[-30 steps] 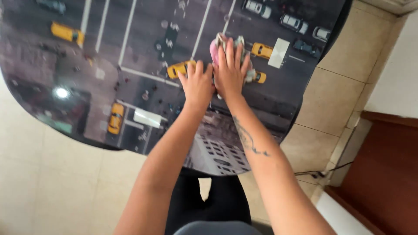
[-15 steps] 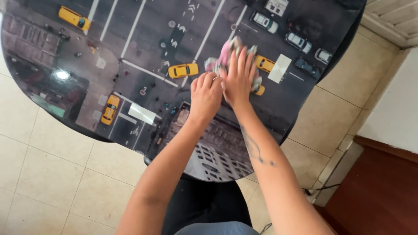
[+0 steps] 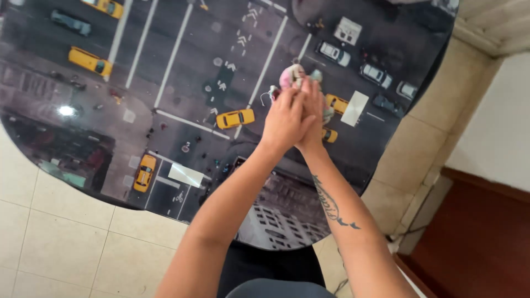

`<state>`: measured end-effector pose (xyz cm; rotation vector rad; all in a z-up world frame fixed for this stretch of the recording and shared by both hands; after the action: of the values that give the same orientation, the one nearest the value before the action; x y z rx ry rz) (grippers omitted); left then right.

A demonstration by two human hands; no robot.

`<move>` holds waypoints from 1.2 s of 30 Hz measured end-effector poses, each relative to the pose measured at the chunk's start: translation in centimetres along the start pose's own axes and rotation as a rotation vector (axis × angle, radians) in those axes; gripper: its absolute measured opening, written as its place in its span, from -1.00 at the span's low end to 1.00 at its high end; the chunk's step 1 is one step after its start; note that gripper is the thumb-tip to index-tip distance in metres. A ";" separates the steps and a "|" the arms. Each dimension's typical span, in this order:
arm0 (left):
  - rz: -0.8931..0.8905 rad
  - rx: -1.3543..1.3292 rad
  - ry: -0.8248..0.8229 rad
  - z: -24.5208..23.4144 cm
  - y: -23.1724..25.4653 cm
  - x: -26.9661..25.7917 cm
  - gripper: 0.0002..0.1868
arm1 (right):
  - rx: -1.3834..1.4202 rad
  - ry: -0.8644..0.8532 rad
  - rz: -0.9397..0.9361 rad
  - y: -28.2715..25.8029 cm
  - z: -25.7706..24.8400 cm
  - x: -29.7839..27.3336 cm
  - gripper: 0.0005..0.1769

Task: The recorder is cleaning a chair and a dining table with a damp cloth and water from a bowl.

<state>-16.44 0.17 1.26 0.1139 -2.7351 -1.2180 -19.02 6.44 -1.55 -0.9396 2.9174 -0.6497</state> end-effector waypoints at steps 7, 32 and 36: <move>0.087 0.160 0.064 0.5 0.0 2.4 -0.15 | -0.136 0.178 0.032 1.2 -0.4 3.6 -0.28; 0.110 0.191 0.143 10.5 10.3 13.4 -0.22 | -0.133 0.326 0.105 13.2 -8.9 5.4 -0.41; 0.165 0.273 0.197 13.7 11.5 12.1 -0.39 | -0.351 0.263 0.242 15.4 -8.8 4.1 -0.40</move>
<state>-30.68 16.34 2.01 0.0345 -2.6592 -0.7451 -32.15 18.83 1.00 -0.5295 3.3792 -0.2686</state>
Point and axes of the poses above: each hand's wrist, its own x-axis towards the middle knuckle, its own z-axis out of the palm, y = z × x, the point moved 10 cm from there along x, towards the middle knuckle, and after that the axes turned 3 degrees about -y, right-handed, at the moved point
